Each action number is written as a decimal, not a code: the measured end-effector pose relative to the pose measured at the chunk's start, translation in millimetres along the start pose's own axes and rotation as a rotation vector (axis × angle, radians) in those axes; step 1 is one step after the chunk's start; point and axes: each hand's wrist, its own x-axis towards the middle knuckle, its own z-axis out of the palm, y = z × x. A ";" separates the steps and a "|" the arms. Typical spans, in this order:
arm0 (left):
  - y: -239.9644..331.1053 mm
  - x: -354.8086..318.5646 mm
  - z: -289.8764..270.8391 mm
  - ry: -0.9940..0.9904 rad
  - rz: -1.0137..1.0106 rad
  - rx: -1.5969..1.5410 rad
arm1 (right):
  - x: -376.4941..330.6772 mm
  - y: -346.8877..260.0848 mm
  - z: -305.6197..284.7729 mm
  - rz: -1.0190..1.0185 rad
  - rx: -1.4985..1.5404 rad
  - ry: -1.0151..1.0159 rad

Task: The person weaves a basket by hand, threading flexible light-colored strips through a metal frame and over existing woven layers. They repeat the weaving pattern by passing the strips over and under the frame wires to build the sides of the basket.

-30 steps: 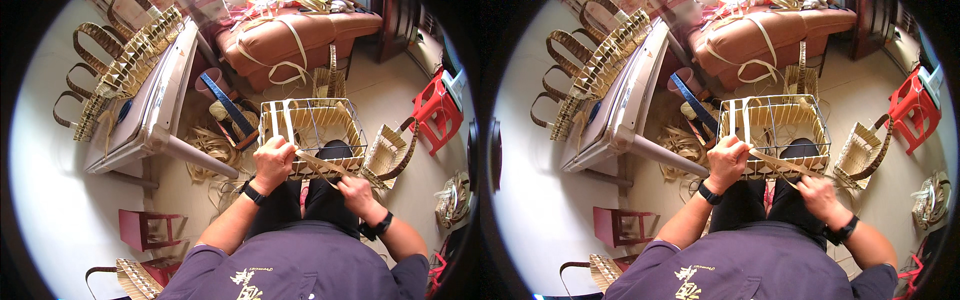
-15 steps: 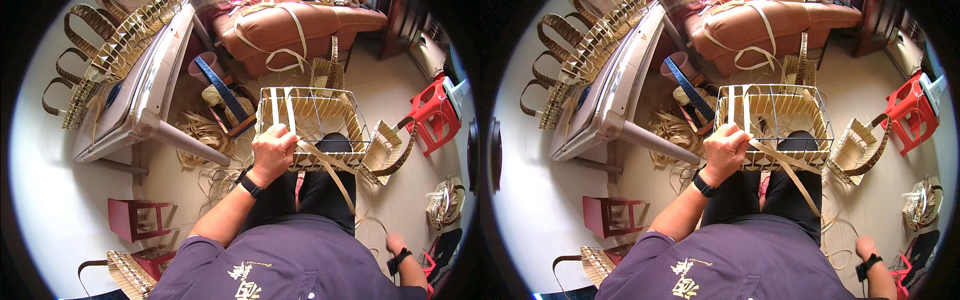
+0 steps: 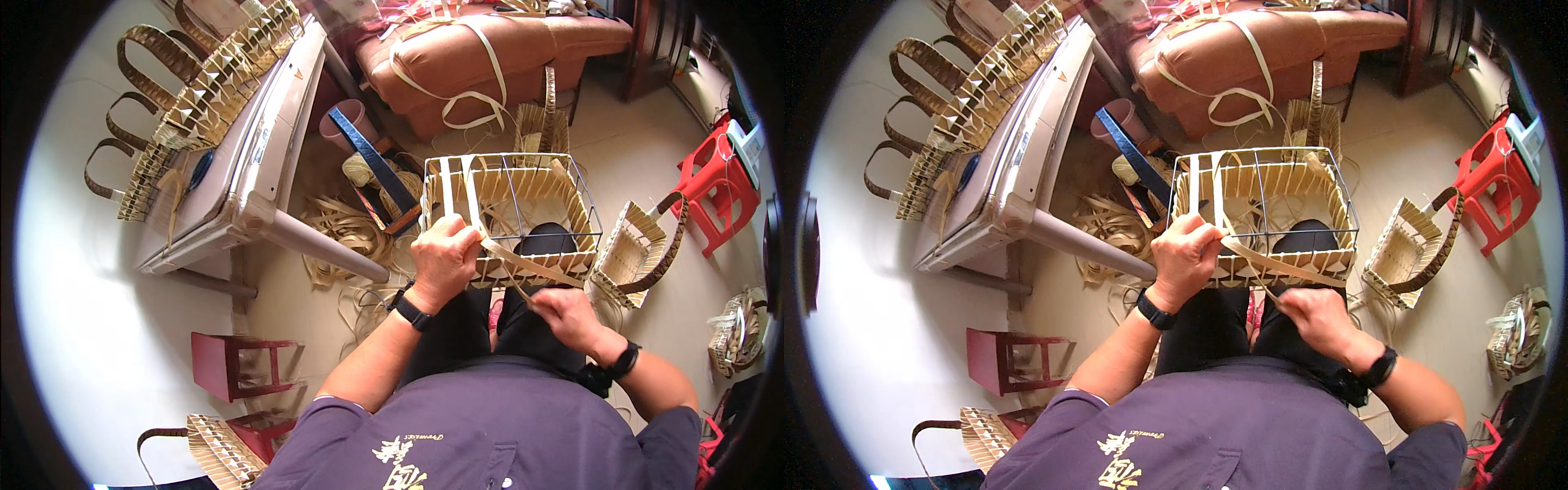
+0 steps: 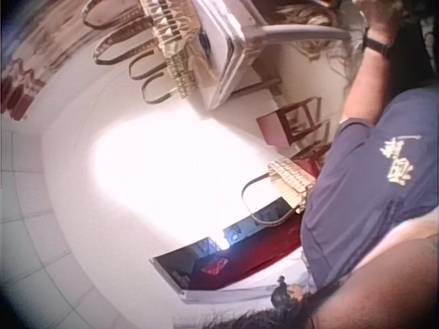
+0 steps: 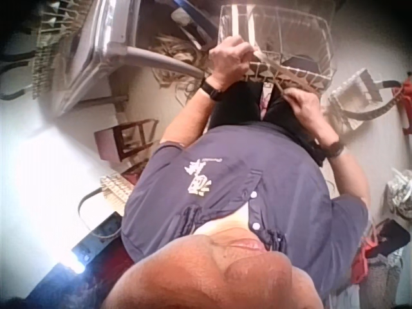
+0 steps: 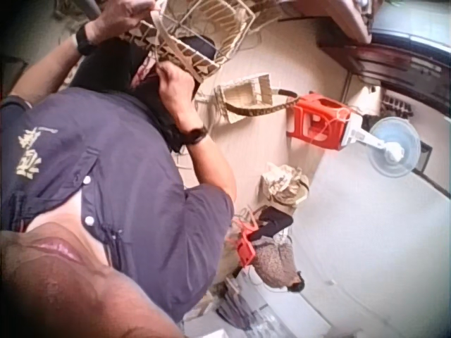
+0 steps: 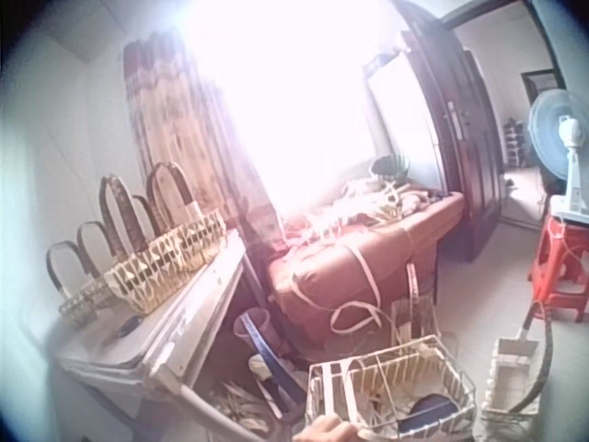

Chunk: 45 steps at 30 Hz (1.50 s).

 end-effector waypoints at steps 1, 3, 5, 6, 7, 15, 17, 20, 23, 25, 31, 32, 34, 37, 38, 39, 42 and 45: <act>0.1 -1.6 0.4 0.000 -0.014 -0.006 | -23.0 10.0 -2.8 0.006 -0.002 -0.013; 1.0 -0.3 2.0 0.032 0.035 -0.020 | -102.4 52.4 -11.4 0.120 -0.390 -0.312; 8.5 1.3 0.1 0.033 0.041 -0.014 | -202.5 88.5 -16.4 0.283 -0.473 -0.265; 13.0 5.5 3.1 0.035 0.066 -0.023 | -283.0 129.5 -15.0 0.385 -0.578 -0.484; 13.6 5.1 3.0 0.036 0.087 -0.001 | -330.6 135.0 -17.6 0.504 -0.550 -0.638; 8.1 6.2 6.9 0.024 0.013 -0.095 | -589.8 167.0 -94.5 1.058 -0.990 -1.311; 11.6 5.9 10.5 -0.002 0.023 -0.079 | -480.6 196.9 -76.8 0.936 -0.663 -1.022; 9.5 4.2 -0.3 0.020 0.029 -0.013 | -171.7 92.4 -43.0 0.428 -0.068 -0.112; 5.9 5.2 2.5 0.004 0.019 -0.032 | -42.6 17.0 -25.5 0.353 0.111 0.015; 4.4 5.6 2.9 0.005 0.024 -0.034 | -5.7 4.6 -9.8 0.306 0.266 0.025; 1.6 -1.5 -2.6 0.019 -0.006 -0.023 | -56.1 29.6 -18.0 0.251 0.094 -0.165; 2.1 -2.0 -3.6 0.026 -0.021 -0.020 | -93.8 52.0 -19.5 0.158 -0.104 -0.113; 9.2 0.5 -5.3 0.025 0.008 -0.047 | -217.8 132.0 -26.3 0.399 -0.302 -0.254; 16.4 5.2 1.9 0.007 0.014 -0.054 | -421.8 179.2 -44.4 0.751 -0.787 -1.046; 19.0 7.9 4.5 -0.003 0.039 -0.039 | -466.5 169.1 -50.7 0.736 -0.823 -1.342; 23.0 11.4 6.8 -0.015 0.043 -0.038 | -506.4 168.5 -45.7 0.729 -0.811 -1.337; 10.6 4.3 2.0 0.040 0.005 -0.088 | -580.3 142.4 -93.7 0.924 -1.169 -0.895; 8.1 5.5 7.8 0.042 0.014 -0.080 | -518.2 212.1 -79.5 0.839 -0.811 -0.900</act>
